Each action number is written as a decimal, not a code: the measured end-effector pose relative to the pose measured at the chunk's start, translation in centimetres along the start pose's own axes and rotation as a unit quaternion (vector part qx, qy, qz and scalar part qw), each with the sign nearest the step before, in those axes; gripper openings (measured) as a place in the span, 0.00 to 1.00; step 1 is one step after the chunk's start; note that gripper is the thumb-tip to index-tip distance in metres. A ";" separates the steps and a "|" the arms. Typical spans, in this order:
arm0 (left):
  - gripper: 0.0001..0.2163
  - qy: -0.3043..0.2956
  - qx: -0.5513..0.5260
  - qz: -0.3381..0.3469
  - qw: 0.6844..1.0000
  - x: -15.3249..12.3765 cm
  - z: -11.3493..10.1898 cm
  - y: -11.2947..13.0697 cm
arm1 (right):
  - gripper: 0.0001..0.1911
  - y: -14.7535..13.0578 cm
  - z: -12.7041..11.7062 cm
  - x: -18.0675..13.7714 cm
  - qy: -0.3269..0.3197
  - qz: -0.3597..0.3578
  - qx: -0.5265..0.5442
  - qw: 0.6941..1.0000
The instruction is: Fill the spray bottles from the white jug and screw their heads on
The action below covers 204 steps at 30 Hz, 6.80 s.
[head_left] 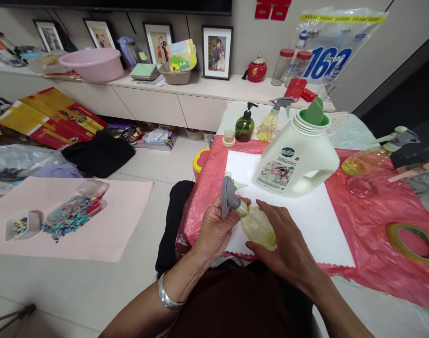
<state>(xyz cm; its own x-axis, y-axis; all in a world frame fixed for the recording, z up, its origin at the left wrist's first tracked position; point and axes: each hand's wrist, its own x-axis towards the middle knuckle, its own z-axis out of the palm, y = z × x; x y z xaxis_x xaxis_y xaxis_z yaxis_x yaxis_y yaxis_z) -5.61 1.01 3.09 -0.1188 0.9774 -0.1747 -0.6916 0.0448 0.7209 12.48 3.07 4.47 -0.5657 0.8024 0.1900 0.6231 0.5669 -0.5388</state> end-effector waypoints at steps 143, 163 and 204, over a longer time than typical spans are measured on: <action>0.18 0.009 -0.030 -0.098 0.995 -0.5 0.4 1.2 | 0.30 0.0 3.8 -0.8 -0.094 0.220 0.722 0.649; 0.20 -0.032 -0.064 -0.093 0.993 0.2 -1.2 0.5 | 0.27 0.1 4.5 -0.6 -0.069 0.255 0.737 0.622; 0.14 -0.148 0.388 0.152 0.897 0.3 -1.6 -3.1 | 0.10 3.6 -1.5 0.7 0.037 0.026 0.346 0.937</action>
<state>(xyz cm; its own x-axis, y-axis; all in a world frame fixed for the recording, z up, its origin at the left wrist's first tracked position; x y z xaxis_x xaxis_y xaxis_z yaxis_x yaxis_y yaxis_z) -4.68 0.86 -0.30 0.0554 0.9757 0.2118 0.0591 -0.2150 0.9748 15.12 5.96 3.88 -0.4893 0.8507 0.1922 0.1348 0.2915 -0.9470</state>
